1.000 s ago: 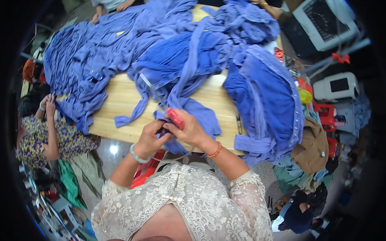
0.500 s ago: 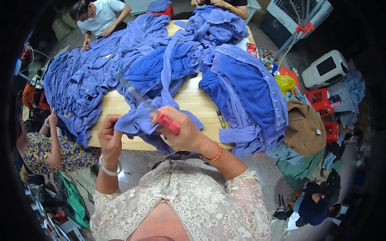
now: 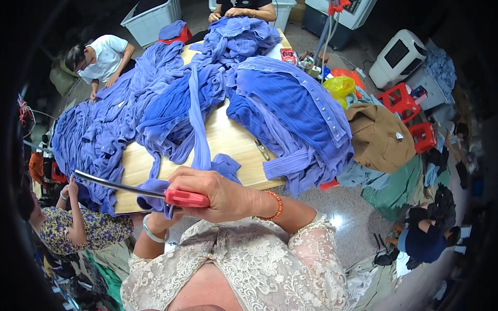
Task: The person spreads out garment pieces on a table, trims threads along the edges using thread snips, and stacks the finished garments.
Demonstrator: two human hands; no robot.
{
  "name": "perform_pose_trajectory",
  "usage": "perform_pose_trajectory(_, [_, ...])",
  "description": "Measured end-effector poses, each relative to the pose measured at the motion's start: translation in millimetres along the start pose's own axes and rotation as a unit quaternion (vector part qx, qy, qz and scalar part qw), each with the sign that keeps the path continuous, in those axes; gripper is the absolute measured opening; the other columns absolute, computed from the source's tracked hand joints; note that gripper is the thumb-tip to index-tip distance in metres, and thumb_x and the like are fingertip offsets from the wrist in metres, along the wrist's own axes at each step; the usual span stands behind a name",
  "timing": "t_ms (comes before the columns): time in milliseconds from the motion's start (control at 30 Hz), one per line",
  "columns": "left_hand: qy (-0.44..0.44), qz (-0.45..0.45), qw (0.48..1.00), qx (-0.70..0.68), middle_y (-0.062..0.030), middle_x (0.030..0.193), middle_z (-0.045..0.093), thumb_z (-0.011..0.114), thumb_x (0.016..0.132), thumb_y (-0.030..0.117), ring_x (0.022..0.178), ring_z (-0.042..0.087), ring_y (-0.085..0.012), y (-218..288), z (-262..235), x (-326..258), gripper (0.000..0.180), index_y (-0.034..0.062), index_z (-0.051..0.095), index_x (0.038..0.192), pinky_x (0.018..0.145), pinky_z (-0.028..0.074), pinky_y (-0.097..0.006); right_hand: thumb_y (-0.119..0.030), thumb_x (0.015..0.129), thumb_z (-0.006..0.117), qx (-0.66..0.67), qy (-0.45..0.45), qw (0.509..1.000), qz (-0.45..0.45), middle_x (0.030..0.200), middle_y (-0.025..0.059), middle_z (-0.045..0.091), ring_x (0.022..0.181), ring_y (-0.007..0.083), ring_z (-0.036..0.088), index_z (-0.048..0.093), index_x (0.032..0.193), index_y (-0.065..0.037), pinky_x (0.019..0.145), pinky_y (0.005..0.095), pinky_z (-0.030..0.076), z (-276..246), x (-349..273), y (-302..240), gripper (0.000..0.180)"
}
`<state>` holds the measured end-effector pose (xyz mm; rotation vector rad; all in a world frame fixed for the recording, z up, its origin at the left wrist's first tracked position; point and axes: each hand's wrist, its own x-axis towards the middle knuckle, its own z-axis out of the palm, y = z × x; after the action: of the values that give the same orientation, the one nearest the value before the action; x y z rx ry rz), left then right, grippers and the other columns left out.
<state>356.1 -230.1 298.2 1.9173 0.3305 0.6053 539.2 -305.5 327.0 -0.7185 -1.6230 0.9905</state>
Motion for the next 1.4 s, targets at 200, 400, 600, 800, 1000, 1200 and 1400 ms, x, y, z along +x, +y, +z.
perform_pose_trajectory(200, [0.147, -0.085, 0.964, -0.203, -0.0095, 0.092, 0.066, 0.062, 0.093, 0.004, 0.081, 0.065, -0.0176, 6.7, -9.1, -10.3, 0.020, -0.0071, 0.060, 0.110, 0.076, 0.053, -0.031, -0.019, 0.095, 0.062, 0.014, 0.300, 0.947, 0.114, 0.123, 0.0083, 0.058, 0.092, 0.0120, 0.063, 0.061, 0.118, -0.002, 0.068, 0.0247, 0.059, -28.3, -17.3, 24.8, 0.028])
perform_pose_trajectory(400, [0.116, 0.020, 0.965, -0.233, -0.0116, 0.075, 0.061, 0.068, 0.088, 0.030, 0.074, 0.061, -0.0245, 60.3, 0.2, 10.7, 0.031, 0.0021, 0.059, 0.099, 0.080, 0.049, -0.044, -0.037, 0.090, 0.068, -0.235, 0.301, 0.858, 0.343, 0.053, 0.0094, 0.060, 0.047, 0.0186, 0.060, 0.069, 0.084, -0.001, 0.049, 0.0349, 0.047, -76.8, -59.9, 76.3, 0.037])
perform_pose_trajectory(600, [-0.139, 0.157, 0.892, -0.400, -0.0132, 0.074, 0.059, 0.060, 0.096, 0.020, 0.080, 0.061, -0.0297, 98.3, 8.9, 42.2, 0.025, -0.0009, 0.051, 0.106, 0.077, 0.051, -0.047, -0.023, 0.094, 0.065, 0.010, 0.163, 0.984, 0.069, 0.083, 0.0010, 0.069, 0.072, 0.0042, 0.060, 0.067, 0.116, -0.003, 0.064, 0.0243, 0.049, -44.4, -26.2, 91.5, 0.030])
perform_pose_trajectory(800, [0.192, 0.172, 0.831, -0.493, 0.0012, 0.070, 0.039, 0.051, 0.101, 0.028, 0.071, 0.042, -0.0131, 108.7, 2.5, 104.0, 0.024, 0.0052, 0.044, 0.104, 0.075, 0.039, -0.030, -0.029, 0.095, 0.061, 0.316, -0.108, 0.924, 0.184, 0.108, 0.0009, 0.064, 0.100, 0.0086, 0.055, 0.059, 0.121, -0.002, 0.088, 0.0277, 0.046, 6.1, -53.6, 138.0, 0.038])
perform_pose_trajectory(1000, [0.349, -0.009, 0.898, -0.269, -0.0111, 0.083, 0.065, 0.049, 0.101, 0.037, 0.082, 0.061, -0.0195, -21.4, -33.4, 145.3, 0.042, -0.0015, 0.061, 0.089, 0.087, 0.047, -0.033, -0.026, 0.096, 0.061, 0.379, 0.013, 0.890, 0.253, 0.123, 0.0032, 0.060, 0.107, 0.0130, 0.055, 0.054, 0.130, -0.001, 0.093, 0.0272, 0.046, -10.3, -179.4, 161.4, 0.043])
perform_pose_trajectory(1200, [0.314, -0.218, 0.723, -0.576, -0.0153, 0.075, 0.065, 0.054, 0.096, 0.044, 0.074, 0.064, -0.0291, -201.3, -17.2, 172.7, 0.047, 0.0017, 0.058, 0.076, 0.074, 0.054, -0.039, -0.030, 0.099, 0.056, 0.336, 0.284, 0.813, 0.382, 0.115, 0.0051, 0.063, 0.103, 0.0126, 0.060, 0.057, 0.125, 0.000, 0.090, 0.0271, 0.048, -83.5, -241.8, 125.9, 0.040])
perform_pose_trajectory(1400, [0.284, -0.181, 0.747, -0.573, -0.0143, 0.077, 0.063, 0.057, 0.096, 0.039, 0.080, 0.064, -0.0304, -198.7, 15.1, 215.0, 0.035, 0.0042, 0.057, 0.088, 0.080, 0.052, -0.043, -0.028, 0.096, 0.061, 0.073, 0.194, 0.893, 0.400, 0.067, -0.0095, 0.042, 0.063, 0.0039, 0.035, 0.061, 0.073, -0.008, 0.054, 0.0259, 0.031, -110.1, -209.2, 127.7, 0.030])
